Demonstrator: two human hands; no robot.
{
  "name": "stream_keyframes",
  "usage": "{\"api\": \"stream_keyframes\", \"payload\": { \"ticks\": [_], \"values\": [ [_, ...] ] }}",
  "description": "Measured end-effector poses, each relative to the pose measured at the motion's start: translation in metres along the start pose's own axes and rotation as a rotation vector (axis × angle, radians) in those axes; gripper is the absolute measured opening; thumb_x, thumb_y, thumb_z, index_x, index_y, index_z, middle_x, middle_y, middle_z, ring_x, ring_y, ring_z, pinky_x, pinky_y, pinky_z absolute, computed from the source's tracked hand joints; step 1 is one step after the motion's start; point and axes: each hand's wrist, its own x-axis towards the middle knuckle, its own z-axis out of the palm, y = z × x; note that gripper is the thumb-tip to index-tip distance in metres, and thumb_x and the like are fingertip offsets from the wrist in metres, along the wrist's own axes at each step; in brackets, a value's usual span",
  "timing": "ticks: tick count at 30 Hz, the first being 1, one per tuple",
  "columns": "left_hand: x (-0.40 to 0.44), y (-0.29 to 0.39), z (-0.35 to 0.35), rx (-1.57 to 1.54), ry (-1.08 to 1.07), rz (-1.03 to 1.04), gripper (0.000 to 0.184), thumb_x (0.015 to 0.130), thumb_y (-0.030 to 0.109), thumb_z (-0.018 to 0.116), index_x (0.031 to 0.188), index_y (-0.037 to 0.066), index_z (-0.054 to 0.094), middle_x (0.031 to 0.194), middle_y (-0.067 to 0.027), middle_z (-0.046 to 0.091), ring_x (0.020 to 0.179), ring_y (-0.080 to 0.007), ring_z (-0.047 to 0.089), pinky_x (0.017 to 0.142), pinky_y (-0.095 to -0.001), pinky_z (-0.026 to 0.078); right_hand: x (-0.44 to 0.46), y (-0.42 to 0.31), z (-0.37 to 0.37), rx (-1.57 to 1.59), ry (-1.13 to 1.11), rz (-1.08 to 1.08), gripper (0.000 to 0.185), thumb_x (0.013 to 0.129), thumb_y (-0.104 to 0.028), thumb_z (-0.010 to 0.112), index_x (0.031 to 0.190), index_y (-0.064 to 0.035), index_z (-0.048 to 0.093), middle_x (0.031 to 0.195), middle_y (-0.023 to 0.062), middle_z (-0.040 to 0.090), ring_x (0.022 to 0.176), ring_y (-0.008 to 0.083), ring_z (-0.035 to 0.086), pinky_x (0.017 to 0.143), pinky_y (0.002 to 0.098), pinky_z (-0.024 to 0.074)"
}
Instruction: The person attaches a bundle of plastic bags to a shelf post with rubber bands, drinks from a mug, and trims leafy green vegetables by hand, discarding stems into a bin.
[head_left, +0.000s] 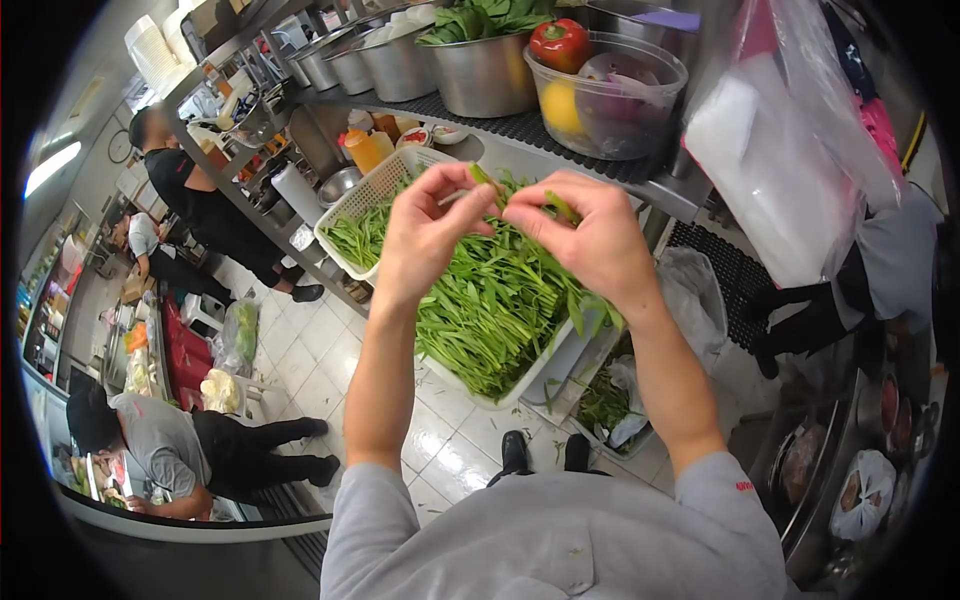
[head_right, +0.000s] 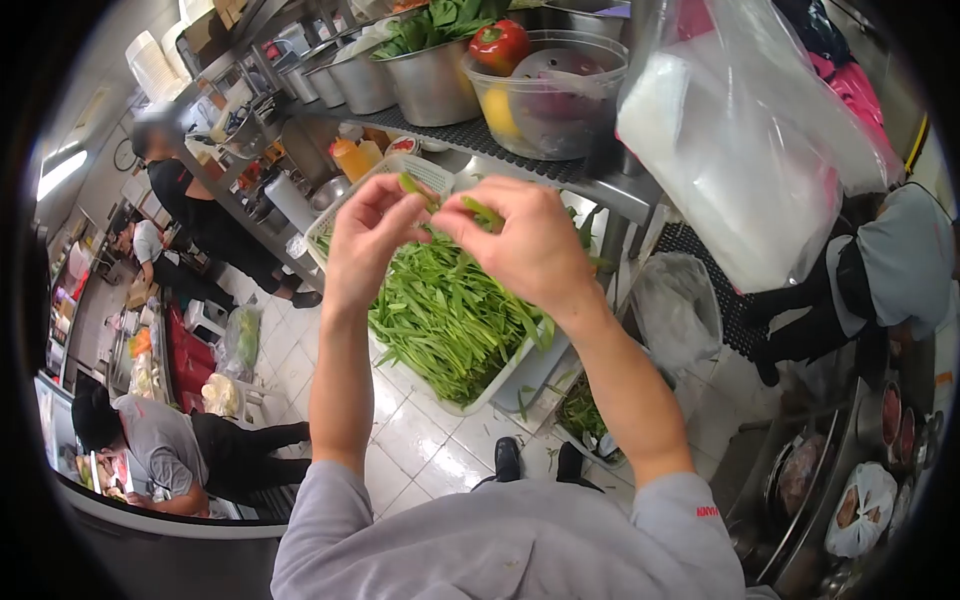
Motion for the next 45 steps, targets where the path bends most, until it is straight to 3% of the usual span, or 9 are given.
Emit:
{"api": "stream_keyframes", "payload": {
  "ticks": [7, 9, 12, 18, 28, 33, 34, 40, 45],
  "values": [
    [-0.062, -0.041, 0.057, 0.205, -0.332, -0.036, 0.050, 0.086, 0.001, 0.069, 0.132, 0.005, 0.050, 0.110, -0.0101, 0.063, 0.088, -0.0145, 0.065, 0.068, -0.0265, 0.056, -0.101, 0.008, -0.040, -0.103, -0.174, 0.245, 0.018, 0.078, -0.013, 0.074, 0.092, -0.0019, 0.071, 0.081, 0.0138, 0.068, 0.068, 0.0301, 0.065, 0.062, 0.0361, 0.0497],
    [-0.080, -0.052, 0.071, 0.439, -0.511, 0.103, 0.026, 0.082, 0.005, 0.073, 0.107, 0.004, 0.068, 0.094, -0.0083, 0.068, 0.086, -0.0205, 0.067, 0.072, -0.0320, 0.056, -0.144, 0.022, -0.054, -0.177, -0.253, 0.280, 0.017, 0.076, -0.012, 0.074, 0.090, -0.0026, 0.070, 0.080, 0.0134, 0.067, 0.068, 0.0323, 0.064, 0.062, 0.0369, 0.0497],
    [-0.119, -0.095, 0.101, 0.500, -0.674, 0.127, 0.018, 0.087, 0.007, 0.066, 0.105, 0.002, 0.066, 0.094, -0.0137, 0.064, 0.085, -0.0315, 0.064, 0.070, -0.0389, 0.053, -0.202, 0.033, -0.069, -0.274, -0.280, 0.406, 0.015, 0.076, -0.013, 0.073, 0.088, -0.0035, 0.070, 0.079, 0.0129, 0.066, 0.069, 0.0329, 0.064, 0.061, 0.0385, 0.0500],
    [-0.185, -0.193, 0.167, 0.742, -0.927, 0.113, 0.017, 0.086, 0.019, 0.060, 0.092, 0.003, 0.061, 0.087, -0.0112, 0.057, 0.078, -0.0300, 0.061, 0.070, -0.0381, 0.053, -0.284, 0.051, -0.085, -0.544, -0.306, 0.440, 0.015, 0.072, -0.019, 0.073, 0.080, -0.0061, 0.069, 0.071, 0.0116, 0.061, 0.069, 0.0323, 0.061, 0.061, 0.0424, 0.0490],
    [-0.157, -0.230, 0.199, 0.625, -0.729, 0.128, 0.020, 0.088, 0.020, 0.060, 0.095, 0.001, 0.060, 0.094, -0.0154, 0.060, 0.089, -0.0339, 0.061, 0.076, -0.0425, 0.051, -0.313, 0.092, -0.093, -0.521, 0.145, 0.135, 0.007, 0.069, 0.002, 0.069, 0.074, -0.0020, 0.065, 0.069, 0.0101, 0.058, 0.066, 0.0315, 0.056, 0.063, 0.0408, 0.0475],
    [-0.113, -0.168, 0.163, 0.720, -0.320, 0.220, 0.047, 0.087, 0.010, 0.061, 0.132, 0.004, 0.053, 0.106, -0.0158, 0.063, 0.097, -0.0352, 0.060, 0.088, -0.0404, 0.050, -0.335, 0.131, -0.118, -0.268, 0.408, 0.560, 0.018, 0.098, -0.013, 0.057, 0.103, 0.0035, 0.062, 0.089, 0.0084, 0.064, 0.084, 0.0212, 0.061, 0.083, 0.0295, 0.0467],
    [-0.102, -0.135, 0.145, 0.663, -0.367, 0.014, 0.045, 0.085, 0.004, 0.061, 0.129, 0.005, 0.056, 0.106, -0.0157, 0.063, 0.094, -0.0341, 0.060, 0.088, -0.0374, 0.050, -0.341, 0.132, -0.121, -0.243, 0.434, 0.615, 0.019, 0.098, -0.014, 0.056, 0.104, 0.0035, 0.062, 0.087, 0.0070, 0.064, 0.082, 0.0197, 0.061, 0.081, 0.0285, 0.0467],
    [-0.077, -0.104, 0.043, 1.280, -0.045, 0.258, 0.038, 0.082, 0.001, 0.064, 0.118, 0.011, 0.065, 0.106, -0.0099, 0.059, 0.099, -0.0266, 0.055, 0.082, -0.0389, 0.051, -0.399, 0.149, -0.132, 0.179, 0.360, 1.143, 0.034, 0.102, -0.024, 0.052, 0.119, 0.0040, 0.061, 0.062, -0.0009, 0.055, 0.058, 0.0090, 0.053, 0.057, 0.0255, 0.0437],
    [-0.036, -0.107, 0.017, 1.203, -0.070, 0.403, 0.028, 0.079, 0.002, 0.062, 0.101, 0.016, 0.071, 0.100, -0.0052, 0.059, 0.095, -0.0254, 0.057, 0.078, -0.0367, 0.052, -0.367, 0.130, -0.113, 0.175, 0.304, 0.892, 0.036, 0.101, -0.024, 0.053, 0.120, 0.0051, 0.061, 0.060, 0.0001, 0.055, 0.057, 0.0084, 0.053, 0.057, 0.0249, 0.0443]
  ]
}}
